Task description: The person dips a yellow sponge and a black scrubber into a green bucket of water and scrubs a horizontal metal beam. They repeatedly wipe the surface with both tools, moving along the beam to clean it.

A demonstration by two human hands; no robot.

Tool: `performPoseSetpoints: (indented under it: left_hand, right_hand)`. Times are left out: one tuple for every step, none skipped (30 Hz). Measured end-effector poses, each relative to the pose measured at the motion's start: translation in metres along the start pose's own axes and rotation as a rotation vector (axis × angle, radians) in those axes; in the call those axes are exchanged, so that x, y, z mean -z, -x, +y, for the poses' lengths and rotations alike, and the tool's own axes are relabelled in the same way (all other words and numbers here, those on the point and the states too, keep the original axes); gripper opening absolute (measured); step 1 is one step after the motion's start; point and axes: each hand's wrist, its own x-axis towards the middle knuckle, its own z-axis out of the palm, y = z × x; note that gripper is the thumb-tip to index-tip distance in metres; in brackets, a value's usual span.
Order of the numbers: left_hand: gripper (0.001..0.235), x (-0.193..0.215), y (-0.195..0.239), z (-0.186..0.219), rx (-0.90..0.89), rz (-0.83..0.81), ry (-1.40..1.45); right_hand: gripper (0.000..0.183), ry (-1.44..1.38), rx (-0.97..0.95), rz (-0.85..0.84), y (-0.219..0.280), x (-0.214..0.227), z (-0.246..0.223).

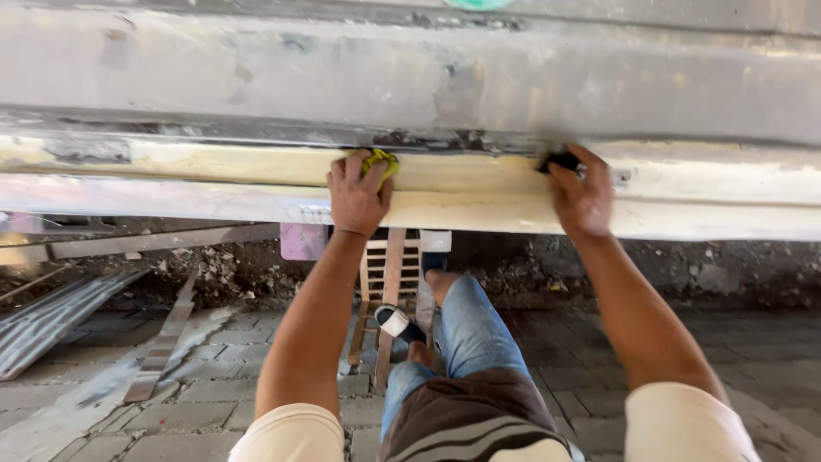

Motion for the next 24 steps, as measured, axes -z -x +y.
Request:
performPoseSetpoints:
  left_hand:
    - [0.025, 0.000, -0.002, 0.002, 0.007, 0.016, 0.007]
    - [0.025, -0.002, -0.001, 0.003, 0.002, 0.019, 0.009]
    - [0.025, -0.004, 0.000, 0.005, 0.008, 0.013, 0.003]
    - [0.024, -0.002, 0.001, 0.003, 0.021, 0.009, -0.016]
    - [0.024, 0.000, -0.004, 0.002, 0.022, 0.014, -0.027]
    - [0.024, 0.002, -0.004, 0.003, 0.022, 0.011, -0.007]
    - [0.025, 0.003, -0.003, 0.005, 0.022, 0.007, 0.013]
    - [0.025, 0.001, -0.001, 0.003, 0.023, 0.010, 0.006]
    - [0.025, -0.002, 0.000, 0.001, 0.026, -0.017, 0.003]
    - [0.025, -0.004, 0.004, -0.001, 0.029, -0.050, 0.004]
    - [0.025, 0.000, 0.005, 0.000, 0.030, -0.052, 0.001]
    - [0.026, 0.000, 0.002, 0.000, 0.027, -0.062, 0.005]
    - [0.027, 0.002, -0.001, -0.001, 0.024, -0.072, 0.010]
    - [0.027, 0.002, -0.001, 0.000, 0.028, -0.060, 0.005]
    - [0.027, 0.002, -0.001, 0.001, 0.028, -0.033, 0.008]
    - [0.027, 0.001, -0.002, 0.002, 0.024, -0.009, 0.015]
    - [0.027, 0.001, 0.000, 0.002, 0.023, 0.001, 0.013]
    - [0.027, 0.001, 0.000, 0.003, 0.036, -0.004, 0.014]
    - [0.026, 0.001, 0.000, 0.005, 0.048, -0.009, 0.015]
    - [0.026, -0.001, -0.001, 0.005, 0.044, -0.002, 0.017]
    - [0.027, -0.002, -0.001, 0.005, 0.044, 0.006, 0.014]
    - [0.027, -0.001, 0.003, 0.005, 0.052, 0.007, 0.006]
    - [0.027, 0.001, 0.001, 0.003, 0.057, 0.008, 0.003]
    - [0.027, 0.002, 0.000, 0.004, 0.059, -0.009, 0.017]
  right_hand:
    - [0.016, 0.211, 0.036, 0.002, 0.002, 0.023, 0.001]
    - [0.016, 0.215, 0.036, 0.007, 0.007, -0.001, 0.005]
    - [0.019, -0.189, -0.184, -0.015, 0.011, -0.026, 0.011]
    - [0.022, -0.608, -0.392, -0.047, 0.012, -0.055, 0.014]
    - [0.022, -0.618, -0.384, -0.047, -0.012, -0.070, -0.017]
    - [0.023, -0.488, -0.199, -0.072, -0.030, -0.084, -0.050]
    - [0.024, -0.356, -0.015, -0.096, -0.047, -0.096, -0.082]
    - [0.024, -0.362, -0.010, -0.094, -0.056, -0.096, -0.093]
    - [0.021, -0.244, 0.154, -0.066, -0.066, -0.096, -0.104]
    - [0.017, -0.123, 0.310, -0.040, -0.073, -0.095, -0.117]
    - [0.017, -0.127, 0.310, -0.040, -0.061, -0.086, -0.110]
    - [0.017, -0.104, 0.309, -0.059, -0.054, -0.078, -0.101]
    - [0.017, -0.081, 0.307, -0.077, -0.047, -0.070, -0.093]
    - [0.017, -0.082, 0.321, -0.074, -0.034, -0.056, -0.078]
    - [0.019, -0.055, 0.225, -0.098, -0.021, -0.043, -0.062]
    - [0.021, -0.024, 0.124, -0.120, -0.006, -0.028, -0.046]
    - [0.021, -0.022, 0.133, -0.115, -0.003, -0.035, -0.040]
    - [0.019, -0.033, 0.089, -0.133, 0.001, -0.041, -0.034]
    - [0.018, -0.045, 0.046, -0.151, 0.004, -0.047, -0.027]
    - [0.018, -0.039, 0.049, -0.146, -0.004, -0.055, -0.037]
    - [0.015, -0.064, 0.121, -0.088, -0.012, -0.063, -0.047]
    - [0.011, -0.097, 0.192, -0.038, -0.018, -0.072, -0.059]
    - [0.011, -0.101, 0.196, -0.041, -0.033, -0.079, -0.079]
    - [0.015, -0.066, 0.243, -0.061, -0.045, -0.083, -0.097]
